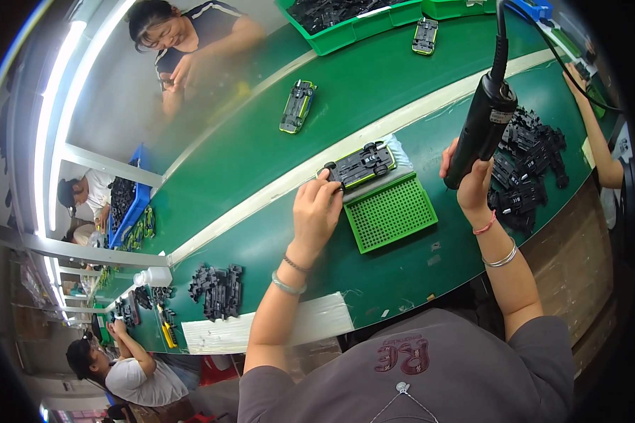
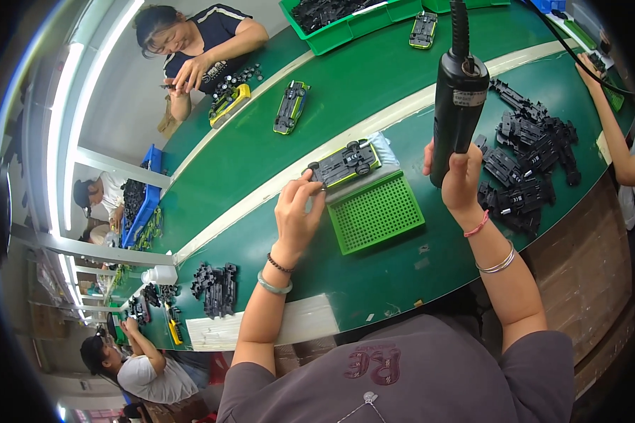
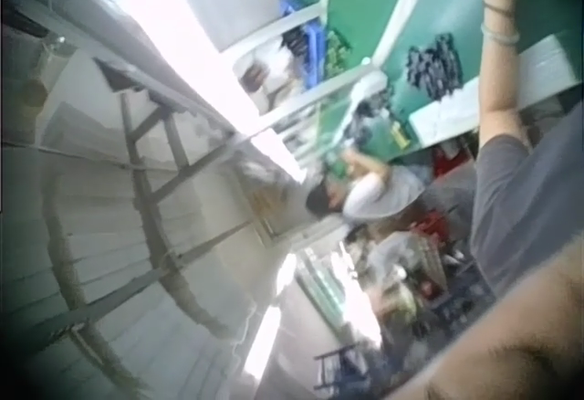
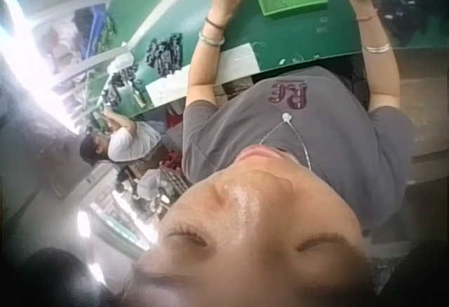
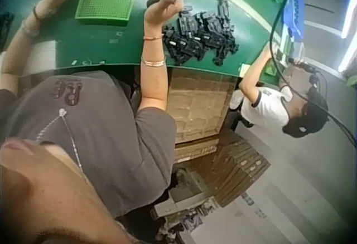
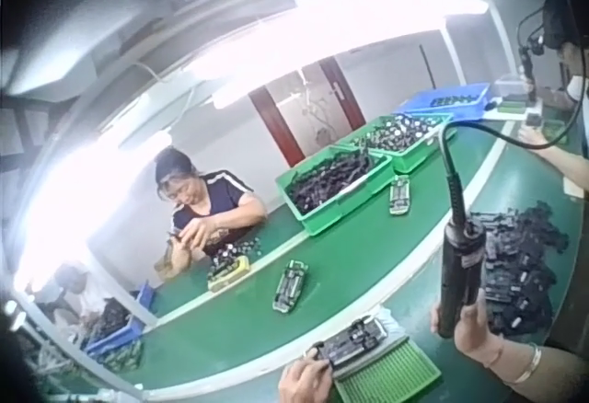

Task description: The person takes toy cars from a conveyor belt, fastens screws into their undersides using an electric screwdriver, and places the assembled cars into a packaging box.

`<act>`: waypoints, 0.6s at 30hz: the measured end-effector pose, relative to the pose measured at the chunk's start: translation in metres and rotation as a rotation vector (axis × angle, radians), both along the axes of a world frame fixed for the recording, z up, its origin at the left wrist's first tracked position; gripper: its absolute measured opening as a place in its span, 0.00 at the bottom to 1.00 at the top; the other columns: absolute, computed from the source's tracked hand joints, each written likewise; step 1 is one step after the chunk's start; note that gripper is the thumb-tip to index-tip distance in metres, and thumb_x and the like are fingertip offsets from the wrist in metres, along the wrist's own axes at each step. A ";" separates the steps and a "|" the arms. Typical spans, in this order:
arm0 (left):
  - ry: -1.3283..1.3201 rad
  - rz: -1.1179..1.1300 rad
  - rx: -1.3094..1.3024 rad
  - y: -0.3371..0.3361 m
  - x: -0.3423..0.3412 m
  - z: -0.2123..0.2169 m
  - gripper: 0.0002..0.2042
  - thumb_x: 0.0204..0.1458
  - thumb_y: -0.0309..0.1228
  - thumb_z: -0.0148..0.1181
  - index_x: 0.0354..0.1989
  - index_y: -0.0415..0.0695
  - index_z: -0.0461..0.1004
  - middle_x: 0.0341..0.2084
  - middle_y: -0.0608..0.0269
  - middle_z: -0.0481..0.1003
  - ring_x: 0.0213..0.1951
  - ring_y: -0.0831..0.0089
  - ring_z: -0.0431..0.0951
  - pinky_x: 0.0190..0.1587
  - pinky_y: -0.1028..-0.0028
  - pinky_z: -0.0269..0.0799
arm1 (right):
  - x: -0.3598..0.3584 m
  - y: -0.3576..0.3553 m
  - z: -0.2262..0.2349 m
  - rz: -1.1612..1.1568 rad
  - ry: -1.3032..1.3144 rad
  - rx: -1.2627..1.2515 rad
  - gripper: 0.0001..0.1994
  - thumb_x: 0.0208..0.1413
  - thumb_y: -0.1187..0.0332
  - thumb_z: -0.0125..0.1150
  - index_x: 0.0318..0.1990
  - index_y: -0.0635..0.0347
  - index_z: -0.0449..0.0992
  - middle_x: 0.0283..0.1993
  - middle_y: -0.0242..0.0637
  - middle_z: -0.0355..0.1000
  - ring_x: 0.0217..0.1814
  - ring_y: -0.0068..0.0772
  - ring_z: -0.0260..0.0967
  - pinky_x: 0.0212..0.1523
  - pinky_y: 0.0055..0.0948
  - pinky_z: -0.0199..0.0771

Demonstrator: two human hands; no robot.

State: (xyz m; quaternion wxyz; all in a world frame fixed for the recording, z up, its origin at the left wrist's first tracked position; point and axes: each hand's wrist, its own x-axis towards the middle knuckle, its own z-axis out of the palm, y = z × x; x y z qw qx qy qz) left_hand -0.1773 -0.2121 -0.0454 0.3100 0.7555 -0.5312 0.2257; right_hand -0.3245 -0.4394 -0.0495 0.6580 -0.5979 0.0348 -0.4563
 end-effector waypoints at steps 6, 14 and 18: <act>0.253 -0.013 -0.064 0.002 -0.003 -0.001 0.11 0.41 0.20 0.61 0.35 0.39 0.73 0.37 0.55 0.71 0.48 0.56 0.71 0.47 0.65 0.68 | 0.001 -0.001 0.000 -0.007 -0.004 -0.026 0.36 0.49 0.33 0.42 0.30 0.68 0.67 0.19 0.35 0.65 0.19 0.21 0.62 0.20 0.19 0.61; 0.304 -0.027 -0.097 -0.004 0.002 -0.007 0.06 0.41 0.19 0.60 0.29 0.40 0.73 0.39 0.54 0.71 0.50 0.53 0.69 0.46 0.65 0.71 | 0.001 -0.003 0.000 0.004 0.025 -0.033 0.36 0.48 0.33 0.42 0.29 0.68 0.67 0.19 0.35 0.65 0.19 0.20 0.62 0.20 0.19 0.61; 0.289 -0.013 -0.059 -0.003 0.002 -0.006 0.05 0.40 0.19 0.60 0.27 0.40 0.72 0.38 0.54 0.70 0.50 0.52 0.70 0.44 0.65 0.71 | 0.001 -0.003 -0.005 0.022 0.024 -0.036 0.36 0.49 0.34 0.42 0.29 0.68 0.67 0.19 0.35 0.65 0.19 0.20 0.62 0.20 0.19 0.60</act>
